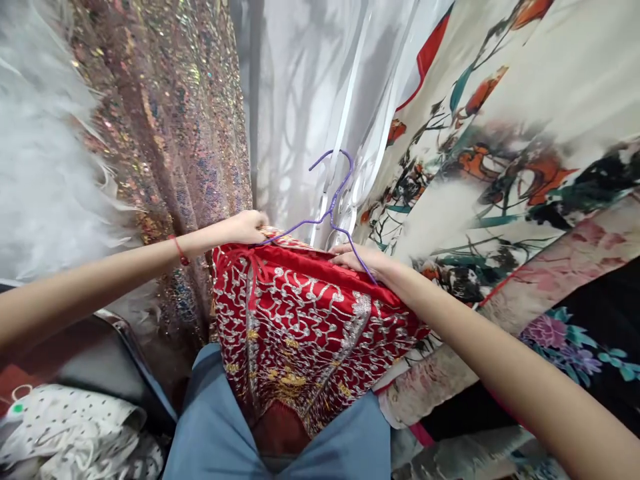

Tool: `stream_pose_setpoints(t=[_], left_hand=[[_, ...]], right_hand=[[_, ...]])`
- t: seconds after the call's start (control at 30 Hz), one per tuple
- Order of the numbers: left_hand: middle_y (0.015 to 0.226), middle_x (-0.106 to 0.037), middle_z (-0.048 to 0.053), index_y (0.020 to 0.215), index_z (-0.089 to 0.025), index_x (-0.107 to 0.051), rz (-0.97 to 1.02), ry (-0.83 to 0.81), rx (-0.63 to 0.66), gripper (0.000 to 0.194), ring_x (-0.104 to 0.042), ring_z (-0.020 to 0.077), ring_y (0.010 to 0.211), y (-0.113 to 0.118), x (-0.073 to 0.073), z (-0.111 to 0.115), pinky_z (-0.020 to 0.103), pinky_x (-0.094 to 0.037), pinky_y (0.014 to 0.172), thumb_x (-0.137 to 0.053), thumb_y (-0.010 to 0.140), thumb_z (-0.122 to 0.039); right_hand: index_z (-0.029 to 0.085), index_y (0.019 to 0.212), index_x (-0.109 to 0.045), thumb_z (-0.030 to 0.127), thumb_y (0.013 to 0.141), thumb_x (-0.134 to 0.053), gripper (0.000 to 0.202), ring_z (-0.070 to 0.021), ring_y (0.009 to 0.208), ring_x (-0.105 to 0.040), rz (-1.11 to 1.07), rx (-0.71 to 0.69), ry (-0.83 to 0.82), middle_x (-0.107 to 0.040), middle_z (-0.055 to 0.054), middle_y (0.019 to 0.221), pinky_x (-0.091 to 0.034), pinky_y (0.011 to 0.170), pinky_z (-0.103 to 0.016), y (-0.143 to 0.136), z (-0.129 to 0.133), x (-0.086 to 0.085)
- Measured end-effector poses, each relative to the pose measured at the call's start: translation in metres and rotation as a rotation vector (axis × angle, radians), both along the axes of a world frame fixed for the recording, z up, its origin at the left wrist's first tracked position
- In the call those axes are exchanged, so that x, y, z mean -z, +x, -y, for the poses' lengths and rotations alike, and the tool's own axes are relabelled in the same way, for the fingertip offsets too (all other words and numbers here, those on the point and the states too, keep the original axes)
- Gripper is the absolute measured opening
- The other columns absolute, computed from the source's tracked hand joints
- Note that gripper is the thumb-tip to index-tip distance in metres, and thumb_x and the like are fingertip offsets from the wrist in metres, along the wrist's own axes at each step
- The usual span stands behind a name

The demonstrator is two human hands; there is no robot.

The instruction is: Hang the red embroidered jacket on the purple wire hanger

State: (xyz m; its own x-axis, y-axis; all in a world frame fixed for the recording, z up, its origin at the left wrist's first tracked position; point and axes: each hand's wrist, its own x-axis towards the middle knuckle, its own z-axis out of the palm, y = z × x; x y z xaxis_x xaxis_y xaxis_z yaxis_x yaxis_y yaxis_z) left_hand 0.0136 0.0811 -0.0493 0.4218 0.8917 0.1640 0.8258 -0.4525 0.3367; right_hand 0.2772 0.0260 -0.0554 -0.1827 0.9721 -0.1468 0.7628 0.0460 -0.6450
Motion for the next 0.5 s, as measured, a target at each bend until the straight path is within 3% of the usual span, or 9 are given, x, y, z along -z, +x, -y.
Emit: stream_pose_setpoints(t=[0.1, 0.17, 0.23, 0.3, 0.4, 0.5], left_hand=[[0.096, -0.069, 0.016, 0.104, -0.011, -0.063, -0.082, 0.093, -0.155, 0.04, -0.065, 0.0269, 0.084, -0.022, 0.007, -0.005, 0.031, -0.045, 0.065, -0.061, 0.07, -0.032], [0.103, -0.068, 0.02, 0.121, -0.007, -0.054, -0.114, 0.241, -0.266, 0.052, -0.066, 0.0321, 0.094, -0.028, 0.006, -0.007, 0.035, -0.048, 0.075, -0.058, 0.074, -0.029], [0.11, -0.066, 0.023, 0.131, -0.003, -0.046, -0.144, 0.385, -0.358, 0.06, -0.065, 0.0353, 0.103, -0.03, 0.001, -0.014, 0.04, -0.047, 0.086, -0.056, 0.077, -0.027], [0.115, -0.065, 0.025, 0.132, -0.002, -0.048, -0.159, 0.445, -0.422, 0.059, -0.062, 0.0372, 0.109, -0.032, -0.004, -0.027, 0.043, -0.045, 0.093, -0.055, 0.081, -0.032], [0.113, -0.067, 0.026, 0.115, -0.003, -0.065, -0.137, 0.293, -0.518, 0.056, -0.063, 0.0391, 0.109, -0.036, -0.004, -0.051, 0.042, -0.047, 0.091, -0.055, 0.082, -0.047], [0.097, -0.073, 0.021, 0.094, -0.009, -0.075, 0.012, 0.03, -0.467, 0.053, -0.069, 0.0345, 0.097, -0.042, 0.009, -0.069, 0.034, -0.05, 0.082, -0.05, 0.084, -0.054]], right_hand=[[0.022, 0.089, -0.062, 0.028, 0.071, -0.063, 0.019, -0.0143, 0.067, -0.061, -0.296, 0.022, 0.01, -0.067, -0.001, 0.077, -0.048, 0.059, -0.022, -0.007, 0.007, -0.001], [0.022, 0.089, -0.058, 0.029, 0.073, -0.061, 0.018, -0.0115, 0.061, -0.055, -0.426, 0.018, 0.055, -0.062, 0.002, 0.073, -0.044, 0.055, -0.02, -0.016, 0.008, -0.001], [0.022, 0.089, -0.055, 0.031, 0.076, -0.058, 0.016, -0.0096, 0.057, -0.049, -0.492, 0.004, 0.1, -0.057, 0.003, 0.069, -0.04, 0.052, -0.02, -0.024, 0.008, -0.001], [0.021, 0.088, -0.055, 0.035, 0.078, -0.058, 0.018, -0.0093, 0.057, -0.046, -0.485, -0.026, 0.144, -0.056, 0.003, 0.069, -0.039, 0.052, -0.02, -0.031, 0.008, -0.002], [0.018, 0.084, -0.059, 0.04, 0.075, -0.063, 0.025, -0.0113, 0.065, -0.051, -0.372, -0.079, 0.194, -0.061, -0.001, 0.077, -0.042, 0.058, -0.022, -0.034, 0.01, -0.006], [0.017, 0.074, -0.061, 0.035, 0.072, -0.066, 0.019, -0.0142, 0.066, -0.053, -0.132, -0.061, 0.152, -0.062, -0.003, 0.071, -0.042, 0.061, -0.026, -0.029, 0.011, -0.011]])
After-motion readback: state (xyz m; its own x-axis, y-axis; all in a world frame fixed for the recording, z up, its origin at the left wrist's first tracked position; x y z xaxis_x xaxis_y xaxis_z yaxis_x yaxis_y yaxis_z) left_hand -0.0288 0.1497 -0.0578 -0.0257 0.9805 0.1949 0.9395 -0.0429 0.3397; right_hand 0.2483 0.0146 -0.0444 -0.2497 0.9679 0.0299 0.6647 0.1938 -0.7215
